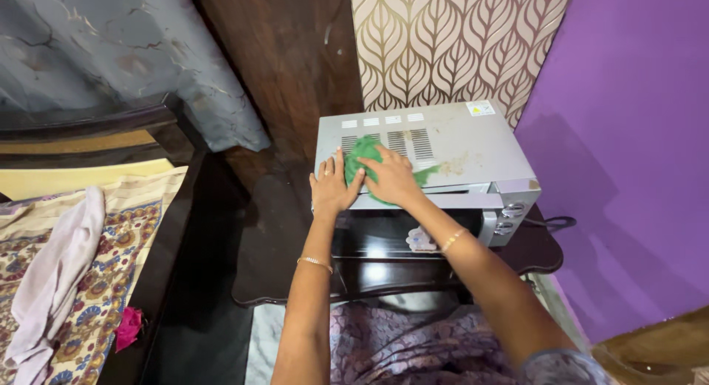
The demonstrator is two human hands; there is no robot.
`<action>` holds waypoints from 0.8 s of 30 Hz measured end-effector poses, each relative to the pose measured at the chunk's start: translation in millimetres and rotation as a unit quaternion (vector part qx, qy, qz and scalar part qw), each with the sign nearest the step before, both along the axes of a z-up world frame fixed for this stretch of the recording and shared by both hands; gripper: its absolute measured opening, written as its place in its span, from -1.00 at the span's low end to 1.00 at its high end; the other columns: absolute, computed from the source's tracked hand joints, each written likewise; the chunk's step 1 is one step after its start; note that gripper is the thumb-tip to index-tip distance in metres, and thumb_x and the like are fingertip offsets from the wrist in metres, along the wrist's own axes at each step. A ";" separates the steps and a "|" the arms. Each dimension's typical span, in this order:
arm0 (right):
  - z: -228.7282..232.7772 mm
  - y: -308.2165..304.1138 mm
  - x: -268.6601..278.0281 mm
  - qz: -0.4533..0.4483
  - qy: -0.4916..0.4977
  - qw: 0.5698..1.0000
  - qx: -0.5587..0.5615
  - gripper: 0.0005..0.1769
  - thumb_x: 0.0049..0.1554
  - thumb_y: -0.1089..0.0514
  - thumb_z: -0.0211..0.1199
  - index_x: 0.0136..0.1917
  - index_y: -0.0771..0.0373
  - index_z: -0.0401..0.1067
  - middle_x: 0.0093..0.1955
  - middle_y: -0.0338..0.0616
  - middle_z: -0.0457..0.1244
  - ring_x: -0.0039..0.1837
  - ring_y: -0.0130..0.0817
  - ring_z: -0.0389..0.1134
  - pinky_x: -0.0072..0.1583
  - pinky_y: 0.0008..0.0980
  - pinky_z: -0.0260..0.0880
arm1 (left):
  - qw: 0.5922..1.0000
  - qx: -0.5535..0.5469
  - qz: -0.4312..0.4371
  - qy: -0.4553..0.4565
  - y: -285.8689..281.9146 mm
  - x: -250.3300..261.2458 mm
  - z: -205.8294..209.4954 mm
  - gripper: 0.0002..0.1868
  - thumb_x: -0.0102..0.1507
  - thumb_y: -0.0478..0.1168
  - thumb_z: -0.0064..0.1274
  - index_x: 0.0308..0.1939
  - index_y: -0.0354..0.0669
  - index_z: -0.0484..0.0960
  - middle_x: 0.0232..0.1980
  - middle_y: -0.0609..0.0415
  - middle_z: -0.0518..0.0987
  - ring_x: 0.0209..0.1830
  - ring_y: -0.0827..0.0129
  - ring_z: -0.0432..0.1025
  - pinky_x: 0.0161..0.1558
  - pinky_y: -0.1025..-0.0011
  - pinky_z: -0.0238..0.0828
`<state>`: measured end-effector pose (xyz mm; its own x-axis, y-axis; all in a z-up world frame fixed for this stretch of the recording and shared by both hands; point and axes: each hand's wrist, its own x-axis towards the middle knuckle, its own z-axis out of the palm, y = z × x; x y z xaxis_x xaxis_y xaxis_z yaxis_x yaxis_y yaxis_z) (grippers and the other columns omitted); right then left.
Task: The person wipes the exterior surfaces of a microwave oven with a green cloth. They clean the top, front, and side panels in a repetitive manner.
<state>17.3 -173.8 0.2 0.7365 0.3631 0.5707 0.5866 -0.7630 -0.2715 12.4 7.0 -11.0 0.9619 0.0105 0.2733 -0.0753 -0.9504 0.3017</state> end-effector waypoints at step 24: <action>-14.3 -187.3 -12.0 -0.272 -0.003 0.959 -0.075 -0.45 0.14 -0.16 0.26 0.38 -0.05 0.50 0.43 0.31 0.14 0.26 0.27 0.25 0.23 0.22 0.23 | 1.000 0.021 -0.009 -0.006 -5.2 -6.7 6.2 -0.02 0.29 0.51 -0.39 0.63 0.04 -0.02 0.57 -0.31 0.12 0.60 -0.16 -0.07 0.44 -0.26 -0.24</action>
